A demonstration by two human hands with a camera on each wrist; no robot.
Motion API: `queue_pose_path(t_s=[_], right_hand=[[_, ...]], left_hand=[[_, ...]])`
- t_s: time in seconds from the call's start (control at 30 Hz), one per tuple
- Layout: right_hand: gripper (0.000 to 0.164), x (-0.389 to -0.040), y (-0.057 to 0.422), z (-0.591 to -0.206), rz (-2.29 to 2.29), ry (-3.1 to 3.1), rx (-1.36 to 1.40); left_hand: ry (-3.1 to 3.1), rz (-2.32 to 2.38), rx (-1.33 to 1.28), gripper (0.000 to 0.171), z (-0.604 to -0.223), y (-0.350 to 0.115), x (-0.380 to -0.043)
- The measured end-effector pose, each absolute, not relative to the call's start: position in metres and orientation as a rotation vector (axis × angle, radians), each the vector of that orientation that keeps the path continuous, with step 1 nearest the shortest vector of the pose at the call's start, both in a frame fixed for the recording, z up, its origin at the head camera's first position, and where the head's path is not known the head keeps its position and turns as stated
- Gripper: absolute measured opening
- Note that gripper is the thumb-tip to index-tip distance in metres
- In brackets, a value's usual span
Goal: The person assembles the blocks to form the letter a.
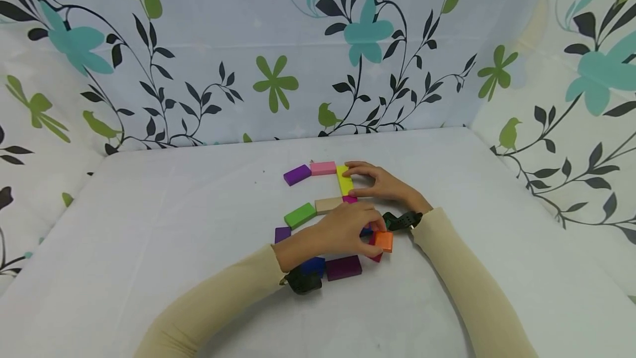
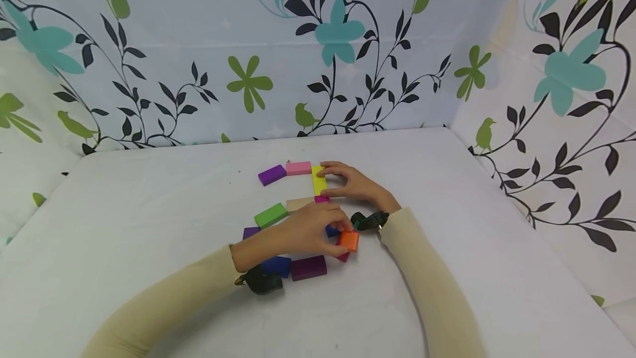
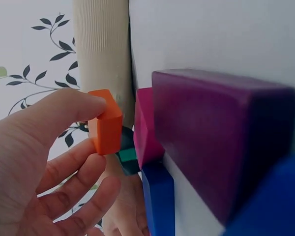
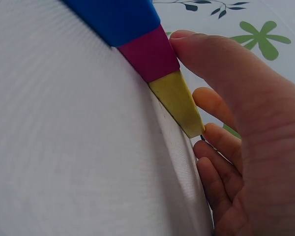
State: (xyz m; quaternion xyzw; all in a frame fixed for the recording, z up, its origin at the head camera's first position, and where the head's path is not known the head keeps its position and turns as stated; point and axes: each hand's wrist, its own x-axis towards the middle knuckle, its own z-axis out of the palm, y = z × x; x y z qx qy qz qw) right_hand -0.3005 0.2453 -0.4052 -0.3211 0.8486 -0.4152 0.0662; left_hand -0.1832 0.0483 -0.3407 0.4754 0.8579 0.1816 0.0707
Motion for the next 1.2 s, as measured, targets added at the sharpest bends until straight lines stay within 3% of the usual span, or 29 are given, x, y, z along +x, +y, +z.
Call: queue_pose_path(t_s=[0.57, 1.2], right_hand=[[0.049, -0.299, 0.245, -0.402, -1.257, 2.555, -0.895], [0.049, -0.300, 0.245, -0.405, -1.266, 2.554, -0.883]], left_hand=[[2.566, 0.548, 1.347, 0.030, -0.343, 0.011, -0.191], [2.428, 0.632, 1.276, 0.030, -0.350, 0.005, -0.197]])
